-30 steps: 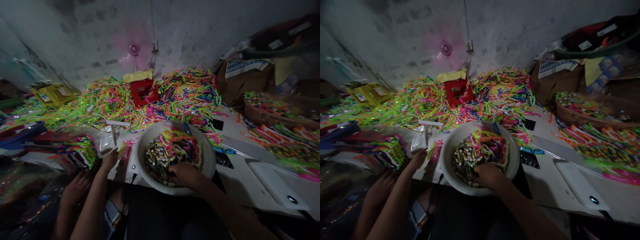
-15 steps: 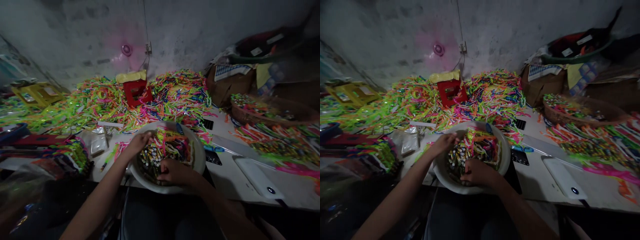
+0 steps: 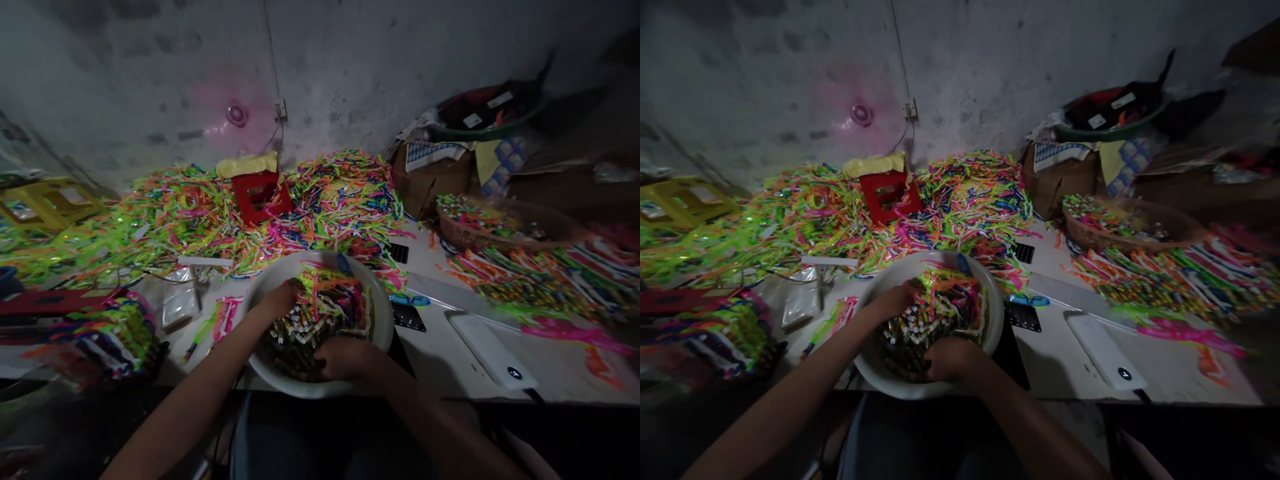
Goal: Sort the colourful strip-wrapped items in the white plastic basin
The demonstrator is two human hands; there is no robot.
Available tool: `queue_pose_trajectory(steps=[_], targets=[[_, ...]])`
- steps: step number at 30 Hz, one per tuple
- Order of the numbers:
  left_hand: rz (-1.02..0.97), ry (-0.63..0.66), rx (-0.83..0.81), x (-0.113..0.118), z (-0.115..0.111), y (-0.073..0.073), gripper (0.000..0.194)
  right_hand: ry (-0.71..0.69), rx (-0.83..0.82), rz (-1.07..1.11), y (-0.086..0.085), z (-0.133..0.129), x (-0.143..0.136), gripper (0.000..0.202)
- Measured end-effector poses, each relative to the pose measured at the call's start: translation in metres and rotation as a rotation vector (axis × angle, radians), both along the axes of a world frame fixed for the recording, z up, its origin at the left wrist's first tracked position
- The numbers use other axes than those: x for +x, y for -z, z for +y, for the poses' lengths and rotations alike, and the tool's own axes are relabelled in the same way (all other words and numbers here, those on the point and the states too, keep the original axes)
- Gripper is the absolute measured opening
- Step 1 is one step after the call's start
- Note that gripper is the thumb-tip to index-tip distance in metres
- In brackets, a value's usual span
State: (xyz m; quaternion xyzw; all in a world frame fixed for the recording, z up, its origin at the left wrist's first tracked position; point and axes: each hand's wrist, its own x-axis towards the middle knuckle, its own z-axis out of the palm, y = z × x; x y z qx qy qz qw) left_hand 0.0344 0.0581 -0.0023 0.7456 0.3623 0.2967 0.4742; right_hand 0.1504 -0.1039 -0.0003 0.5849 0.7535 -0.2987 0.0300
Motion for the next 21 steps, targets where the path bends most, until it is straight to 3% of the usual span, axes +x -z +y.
queue_pose_trajectory(steps=[6, 9, 12, 14, 18, 21], targets=[[0.068, 0.019, 0.008, -0.030, -0.034, -0.022, 0.016, 0.214, 0.239, 0.183, -0.008, -0.013, 0.006, 0.020], [-0.123, -0.013, -0.113, -0.040, -0.064, -0.026, 0.021, 0.393, 0.351, 0.483, -0.010, -0.015, 0.011, 0.030], [-0.363, -0.043, -0.330, -0.040, -0.088, -0.026, 0.051, 0.503, 0.388, 0.693, -0.008, -0.017, 0.016, 0.032], [-0.481, -0.069, -0.451, -0.036, -0.098, -0.026, 0.058, 0.559, 0.435, 0.773, -0.007, -0.020, 0.018, 0.026], [-0.598, -0.198, -0.677, -0.029, -0.103, -0.020, 0.042, 0.595, 0.486, 0.843, -0.004, -0.031, 0.011, 0.020], [-0.664, -0.268, -0.738, -0.027, -0.104, -0.016, 0.035, 0.596, 0.494, 0.760, -0.003, -0.038, 0.000, 0.021]])
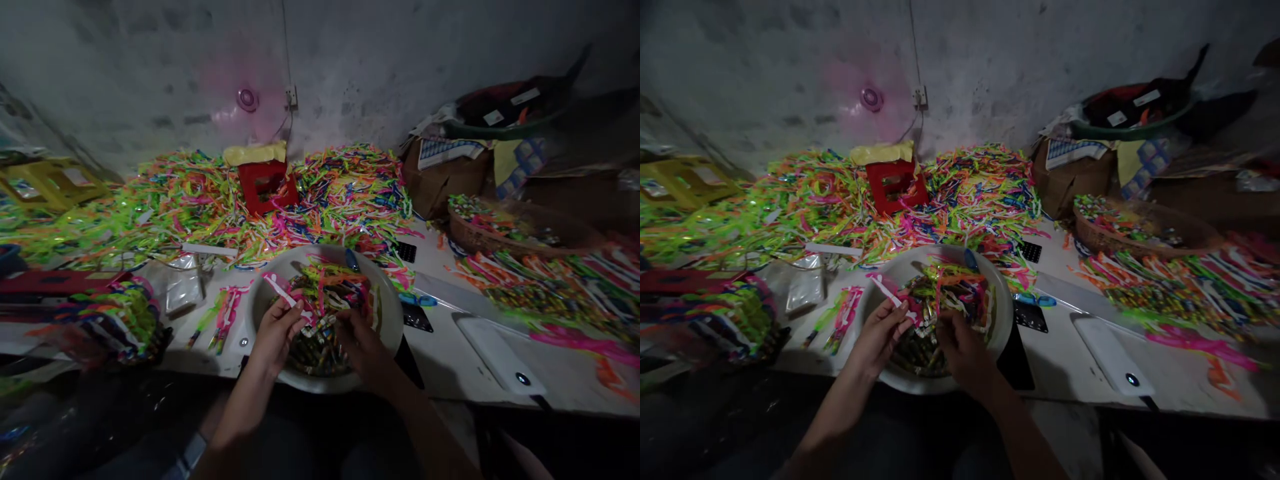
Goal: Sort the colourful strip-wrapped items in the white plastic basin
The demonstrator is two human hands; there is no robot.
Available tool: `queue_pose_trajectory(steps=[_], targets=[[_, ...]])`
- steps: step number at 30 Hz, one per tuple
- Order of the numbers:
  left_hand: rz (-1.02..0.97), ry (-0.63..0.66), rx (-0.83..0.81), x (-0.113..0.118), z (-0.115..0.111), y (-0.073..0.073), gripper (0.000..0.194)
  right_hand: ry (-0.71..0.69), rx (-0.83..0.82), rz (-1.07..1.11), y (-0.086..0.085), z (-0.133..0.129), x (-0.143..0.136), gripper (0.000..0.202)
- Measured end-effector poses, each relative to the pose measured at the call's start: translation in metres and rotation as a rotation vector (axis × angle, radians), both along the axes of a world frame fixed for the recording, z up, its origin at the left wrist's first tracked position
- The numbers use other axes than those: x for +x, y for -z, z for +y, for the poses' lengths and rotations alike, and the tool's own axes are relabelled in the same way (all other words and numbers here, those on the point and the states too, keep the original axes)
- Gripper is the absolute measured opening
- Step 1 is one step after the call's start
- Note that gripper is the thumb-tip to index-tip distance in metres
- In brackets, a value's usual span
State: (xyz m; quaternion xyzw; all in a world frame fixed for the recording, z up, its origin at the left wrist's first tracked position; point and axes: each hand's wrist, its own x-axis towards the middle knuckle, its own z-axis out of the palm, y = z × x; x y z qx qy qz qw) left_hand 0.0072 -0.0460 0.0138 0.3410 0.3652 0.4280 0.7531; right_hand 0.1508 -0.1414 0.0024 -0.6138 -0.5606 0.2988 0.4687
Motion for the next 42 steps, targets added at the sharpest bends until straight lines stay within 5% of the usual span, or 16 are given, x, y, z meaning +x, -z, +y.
queue_pose_trajectory(steps=[8, 25, 34, 42], targets=[[0.011, 0.011, 0.045, 0.002, -0.002, 0.000, 0.038, 0.046, 0.073, -0.305, 0.002, 0.001, -0.014, 0.019], [-0.007, 0.045, 0.099, 0.002, -0.002, 0.003, 0.040, 0.156, 0.096, -0.390, 0.006, 0.001, -0.018, 0.024], [-0.025, 0.082, 0.261, 0.005, -0.008, 0.004, 0.026, -0.074, -0.022, -0.181, -0.005, 0.010, -0.013, 0.022], [-0.068, 0.058, 0.134, -0.001, -0.008, 0.000, 0.041, 0.068, 0.052, -0.387, -0.007, 0.018, -0.028, 0.018]])
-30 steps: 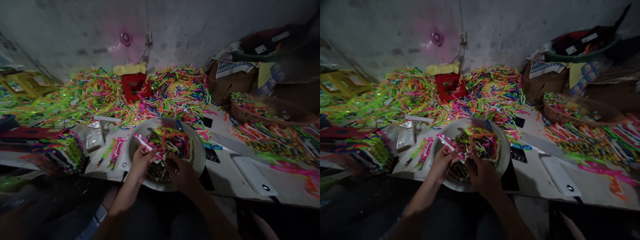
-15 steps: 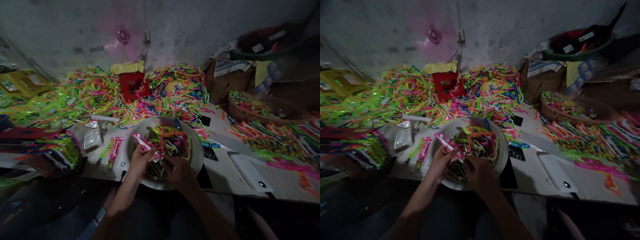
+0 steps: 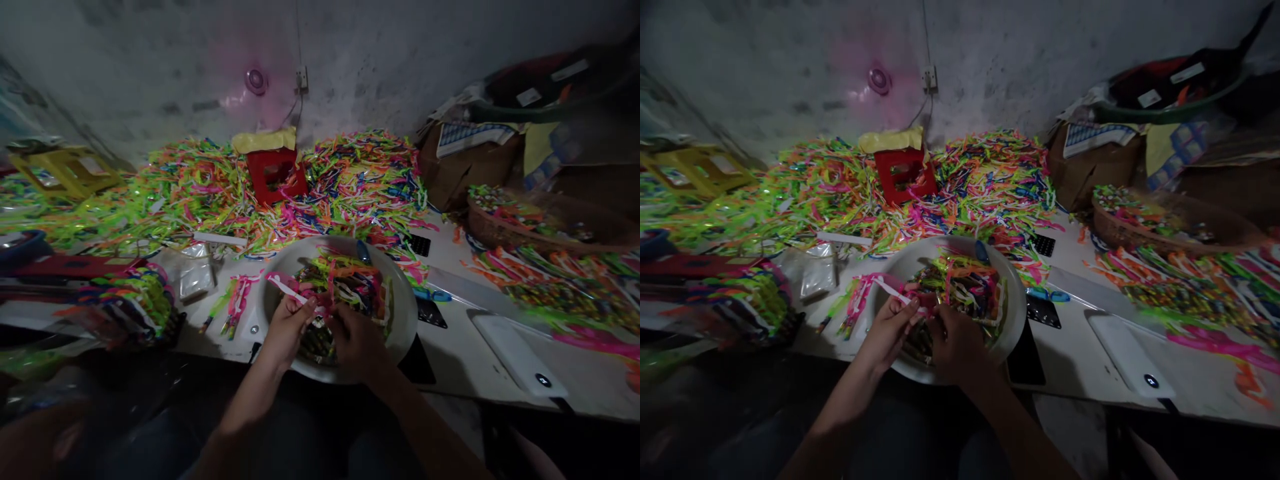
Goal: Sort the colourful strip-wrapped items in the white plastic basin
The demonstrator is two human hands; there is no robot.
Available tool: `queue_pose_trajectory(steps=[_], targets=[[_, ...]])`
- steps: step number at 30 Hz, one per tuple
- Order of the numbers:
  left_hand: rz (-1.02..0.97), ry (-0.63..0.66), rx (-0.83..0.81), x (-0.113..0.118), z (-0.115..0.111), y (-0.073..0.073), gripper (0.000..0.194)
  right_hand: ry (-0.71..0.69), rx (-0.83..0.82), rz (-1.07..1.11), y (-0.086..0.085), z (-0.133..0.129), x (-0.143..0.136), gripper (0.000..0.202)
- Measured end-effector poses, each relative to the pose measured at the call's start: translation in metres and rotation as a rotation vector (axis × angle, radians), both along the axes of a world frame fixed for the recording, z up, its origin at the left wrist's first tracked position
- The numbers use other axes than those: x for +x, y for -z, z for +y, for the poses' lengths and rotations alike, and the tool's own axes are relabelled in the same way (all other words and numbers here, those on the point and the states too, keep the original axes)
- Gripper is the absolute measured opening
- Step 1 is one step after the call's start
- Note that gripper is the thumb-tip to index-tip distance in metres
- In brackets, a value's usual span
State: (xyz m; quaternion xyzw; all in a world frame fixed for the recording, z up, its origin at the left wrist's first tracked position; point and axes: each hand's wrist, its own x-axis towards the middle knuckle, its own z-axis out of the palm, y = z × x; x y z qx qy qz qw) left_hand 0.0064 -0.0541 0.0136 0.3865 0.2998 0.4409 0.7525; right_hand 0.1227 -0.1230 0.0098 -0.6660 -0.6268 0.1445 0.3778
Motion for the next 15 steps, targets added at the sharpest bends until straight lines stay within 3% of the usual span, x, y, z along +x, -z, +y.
queue_pose_trajectory(steps=[3, 7, 11, 15], targets=[[0.030, -0.050, 0.046, -0.013, 0.008, -0.003, 0.048, -0.171, -0.120, -0.019, -0.005, 0.006, 0.008, 0.024], [0.221, -0.313, 0.219, -0.059, 0.041, 0.002, 0.052, -0.337, -0.399, -0.217, -0.004, 0.013, 0.023, 0.036], [0.647, -0.385, 0.313, -0.115, 0.090, 0.025, 0.057, -0.471, -0.639, -0.365, 0.003, 0.016, 0.025, 0.034], [0.977, -0.420, 0.347, -0.144, 0.122, 0.050, 0.052, -0.442, -0.680, -0.421, 0.008, 0.016, 0.023, 0.041]])
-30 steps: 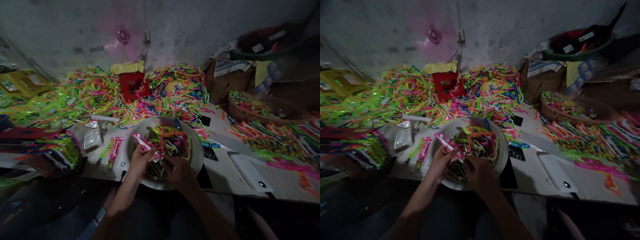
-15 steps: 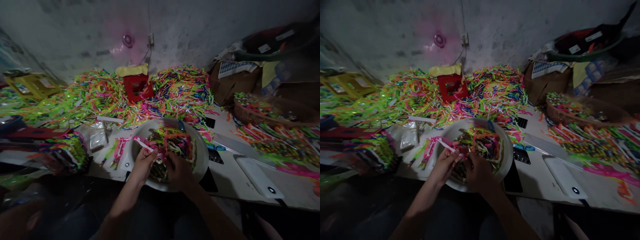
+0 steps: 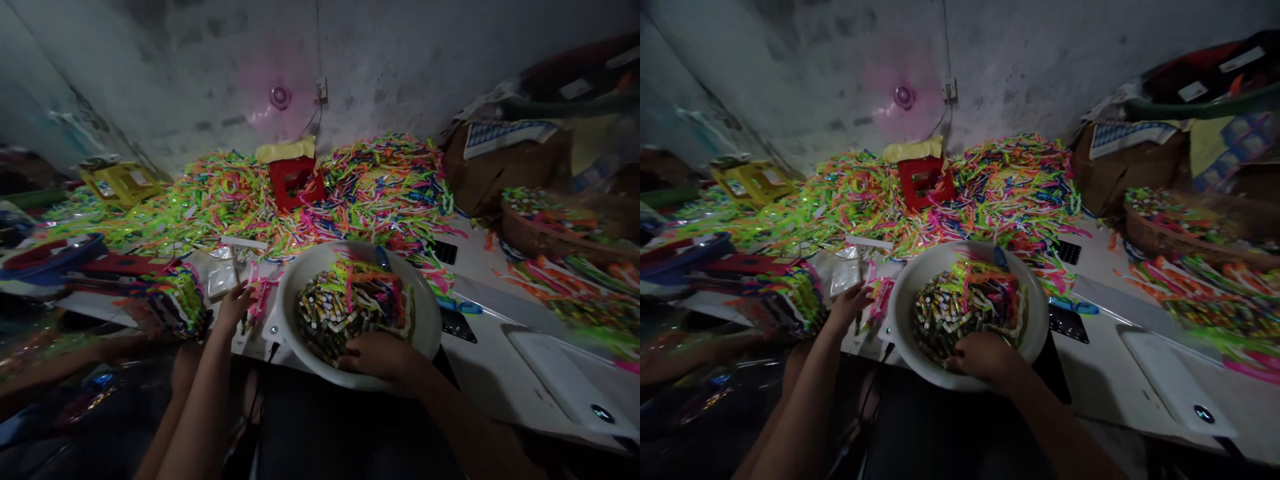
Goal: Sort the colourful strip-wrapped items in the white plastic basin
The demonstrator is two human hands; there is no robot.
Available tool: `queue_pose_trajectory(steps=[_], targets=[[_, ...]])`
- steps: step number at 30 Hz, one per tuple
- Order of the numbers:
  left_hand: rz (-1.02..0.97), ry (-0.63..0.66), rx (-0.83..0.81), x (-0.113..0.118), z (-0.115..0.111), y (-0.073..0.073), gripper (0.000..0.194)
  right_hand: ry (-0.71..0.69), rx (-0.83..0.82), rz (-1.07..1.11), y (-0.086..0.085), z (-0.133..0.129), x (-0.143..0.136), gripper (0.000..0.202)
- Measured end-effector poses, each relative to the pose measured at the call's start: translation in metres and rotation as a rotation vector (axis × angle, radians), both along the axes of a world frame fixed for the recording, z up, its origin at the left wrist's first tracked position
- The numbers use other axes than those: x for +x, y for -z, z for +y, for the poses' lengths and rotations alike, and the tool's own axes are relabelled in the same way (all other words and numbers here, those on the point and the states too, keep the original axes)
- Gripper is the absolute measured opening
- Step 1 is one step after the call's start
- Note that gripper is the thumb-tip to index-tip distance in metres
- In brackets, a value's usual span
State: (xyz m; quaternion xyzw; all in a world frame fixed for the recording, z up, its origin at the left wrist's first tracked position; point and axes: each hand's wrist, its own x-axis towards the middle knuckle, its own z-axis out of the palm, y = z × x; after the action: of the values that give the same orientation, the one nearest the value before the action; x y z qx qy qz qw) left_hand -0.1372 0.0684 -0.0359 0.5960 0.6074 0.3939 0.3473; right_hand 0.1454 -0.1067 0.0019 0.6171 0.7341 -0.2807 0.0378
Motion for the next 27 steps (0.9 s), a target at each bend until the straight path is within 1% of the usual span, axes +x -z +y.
queue_pose_trajectory(steps=[2, 3, 5, 7, 9, 11, 12, 14, 16, 17, 19, 21, 22, 24, 25, 27], targets=[[0.061, 0.001, 0.024, 0.001, 0.007, 0.003, 0.049, 0.049, 0.059, 0.002, 0.000, -0.001, 0.000, 0.036], [0.084, 0.014, 0.047, 0.005, 0.009, 0.002, 0.048, 0.078, 0.099, 0.017, 0.000, -0.002, 0.000, 0.031], [0.116, 0.083, 0.101, 0.021, 0.008, -0.007, 0.046, 0.118, 0.182, 0.077, -0.002, -0.004, 0.000, 0.022], [0.133, 0.205, 0.154, 0.048, 0.003, -0.021, 0.044, 0.130, 0.235, 0.168, -0.005, -0.006, 0.000, 0.022], [0.167, 0.374, 0.181, 0.083, -0.004, -0.035, 0.039, 0.140, 0.263, 0.272, -0.008, -0.006, 0.001, 0.029], [0.234, 0.558, 0.164, 0.121, -0.014, -0.044, 0.034, 0.125, 0.268, 0.363, -0.010, -0.007, 0.002, 0.030], [0.274, 0.627, 0.147, 0.139, -0.019, -0.047, 0.031, 0.106, 0.265, 0.401, -0.011, -0.007, 0.003, 0.026], [0.344, 0.702, 0.116, 0.173, -0.028, -0.046, 0.026, 0.067, 0.245, 0.470, -0.012, -0.008, 0.005, 0.021], [0.385, 0.712, 0.097, 0.197, -0.033, -0.043, 0.020, 0.045, 0.214, 0.530, -0.012, -0.010, 0.007, 0.020], [0.399, 0.715, 0.089, 0.204, -0.035, -0.041, 0.016, 0.044, 0.203, 0.553, -0.012, -0.012, 0.007, 0.022], [0.407, 0.729, 0.075, 0.210, -0.034, -0.040, 0.010, 0.037, 0.179, 0.587, -0.013, -0.014, 0.009, 0.024], [0.387, 0.748, 0.065, 0.203, -0.030, -0.042, 0.005, 0.042, 0.188, 0.622, -0.013, -0.016, 0.009, 0.024], [0.368, 0.756, 0.062, 0.196, -0.029, -0.045, 0.004, 0.052, 0.207, 0.643, -0.014, -0.017, 0.009, 0.024], [0.328, 0.743, 0.069, 0.178, -0.029, -0.051, 0.010, 0.087, 0.264, 0.688, -0.015, -0.016, 0.009, 0.022], [0.292, 0.728, 0.073, 0.167, -0.033, -0.053, 0.015, 0.122, 0.298, 0.713, -0.014, -0.014, 0.009, 0.020], [0.126, 0.713, 0.030, 0.148, -0.047, -0.056, 0.021, 0.251, 0.381, 0.771, -0.012, -0.010, 0.010, 0.016]])
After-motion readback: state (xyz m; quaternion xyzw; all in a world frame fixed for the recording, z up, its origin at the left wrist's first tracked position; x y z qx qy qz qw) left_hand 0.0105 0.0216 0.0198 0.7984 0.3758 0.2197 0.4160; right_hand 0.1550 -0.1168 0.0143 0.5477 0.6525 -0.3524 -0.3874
